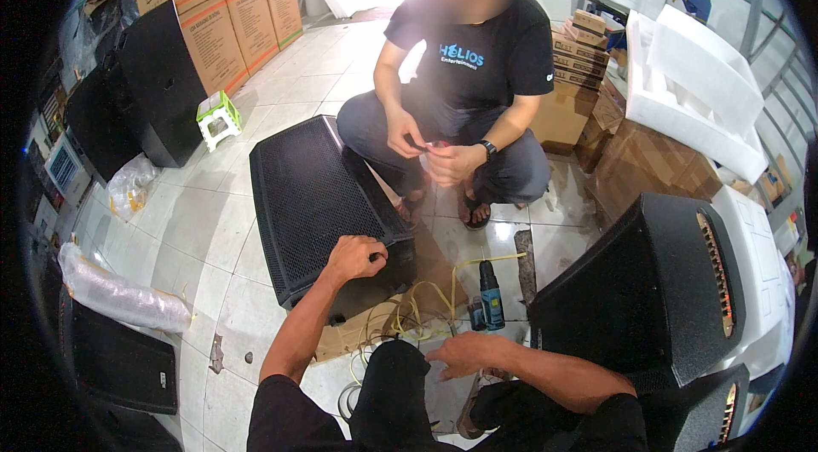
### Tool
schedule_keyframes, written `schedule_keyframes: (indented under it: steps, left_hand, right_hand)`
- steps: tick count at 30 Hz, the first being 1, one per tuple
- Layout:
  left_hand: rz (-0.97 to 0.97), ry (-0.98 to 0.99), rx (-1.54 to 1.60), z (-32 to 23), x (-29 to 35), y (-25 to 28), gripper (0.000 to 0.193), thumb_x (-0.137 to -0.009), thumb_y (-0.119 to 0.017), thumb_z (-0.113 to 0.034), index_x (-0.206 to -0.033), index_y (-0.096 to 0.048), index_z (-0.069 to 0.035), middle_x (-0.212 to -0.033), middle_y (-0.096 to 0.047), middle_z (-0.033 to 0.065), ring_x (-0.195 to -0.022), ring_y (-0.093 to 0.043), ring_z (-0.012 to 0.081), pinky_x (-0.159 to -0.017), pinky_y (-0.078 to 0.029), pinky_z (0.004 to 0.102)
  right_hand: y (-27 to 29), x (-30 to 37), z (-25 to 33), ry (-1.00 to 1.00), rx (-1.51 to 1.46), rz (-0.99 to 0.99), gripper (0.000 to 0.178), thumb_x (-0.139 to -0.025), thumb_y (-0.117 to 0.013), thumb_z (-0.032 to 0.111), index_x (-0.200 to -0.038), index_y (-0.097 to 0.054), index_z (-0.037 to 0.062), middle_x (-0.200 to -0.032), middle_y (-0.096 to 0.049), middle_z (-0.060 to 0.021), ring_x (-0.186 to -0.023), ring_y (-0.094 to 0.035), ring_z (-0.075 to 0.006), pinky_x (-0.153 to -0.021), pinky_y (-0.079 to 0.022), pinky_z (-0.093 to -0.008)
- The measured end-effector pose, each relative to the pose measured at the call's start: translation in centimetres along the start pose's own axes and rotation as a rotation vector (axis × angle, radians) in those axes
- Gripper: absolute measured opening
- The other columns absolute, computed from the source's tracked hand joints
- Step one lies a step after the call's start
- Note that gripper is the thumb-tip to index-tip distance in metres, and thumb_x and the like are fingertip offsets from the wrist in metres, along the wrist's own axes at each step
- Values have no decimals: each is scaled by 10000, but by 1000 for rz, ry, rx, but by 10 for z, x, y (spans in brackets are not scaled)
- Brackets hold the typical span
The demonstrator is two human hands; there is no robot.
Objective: The person uses a cordless drill to attach a black metal bracket to a large black speaker while a coworker holds the speaker steady. The person positions the bracket, drives screws into the speaker, and then removes the bracket after a brief inspection.
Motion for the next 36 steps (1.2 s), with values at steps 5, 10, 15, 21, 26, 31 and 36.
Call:
schedule_keyframes:
  steps: [5,10,15,21,26,31,36]
  left_hand:
    - [-18,-18,-6,1,1,0,108,-722,-652,-201,-749,-718,-119,-767,-707,76,-697,-675,283,-643,-546,413]
    - [-43,-38,-3,0,1,1,98,-720,-657,-196,-748,-720,-126,-757,-707,74,-688,-675,278,-641,-550,402]
    - [-45,-57,3,-1,0,0,88,-719,-663,-188,-748,-719,-127,-758,-706,75,-683,-674,278,-638,-547,397]
    - [-39,-43,2,-5,-3,-4,78,-726,-660,-186,-742,-716,-134,-734,-693,82,-670,-664,297,-630,-538,423]
    - [-38,-4,34,13,12,-7,114,-771,-624,-218,-752,-686,-124,-767,-681,110,-719,-654,344,-654,-528,452]
    - [-576,590,210,48,68,56,197,-831,-624,-262,-923,-740,-132,-877,-710,118,-849,-679,321,-773,-530,431]
    - [-859,1227,183,124,233,67,367,-852,-665,-303,-1030,-720,13,-998,-722,166,-929,-673,266,-849,-503,349]
  right_hand:
    - [1,0,3,17,33,-18,583,-925,-640,408,-1394,-487,98,-1115,-676,-227,-1039,-656,-389,-871,-520,-488]
    - [1,-2,4,24,39,-24,585,-927,-636,416,-1396,-486,100,-1096,-679,-226,-1028,-658,-392,-862,-525,-489]
    - [-1,-3,4,25,58,-17,594,-929,-631,427,-1402,-483,100,-1090,-681,-222,-1026,-657,-393,-858,-527,-487]
    - [-5,-1,3,28,65,-21,594,-925,-628,435,-1401,-491,106,-1104,-675,-220,-1031,-654,-394,-864,-525,-485]
    - [-3,-15,11,-29,81,50,588,-903,-634,411,-1400,-498,129,-1105,-674,-216,-1062,-640,-388,-894,-516,-482]
    - [15,-6,8,-5,64,-84,568,-905,-645,399,-1366,-525,90,-1021,-718,-147,-958,-683,-350,-837,-541,-446]
    - [25,-15,0,75,-125,-113,520,-882,-684,321,-1319,-565,65,-996,-712,-173,-935,-682,-366,-815,-540,-444]
Point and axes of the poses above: each hand's wrist, its own x-axis away from the middle knuckle, its own y-axis out of the back of the hand, z = x × y, the point moved 7 cm from there along -x, towards the middle knuckle
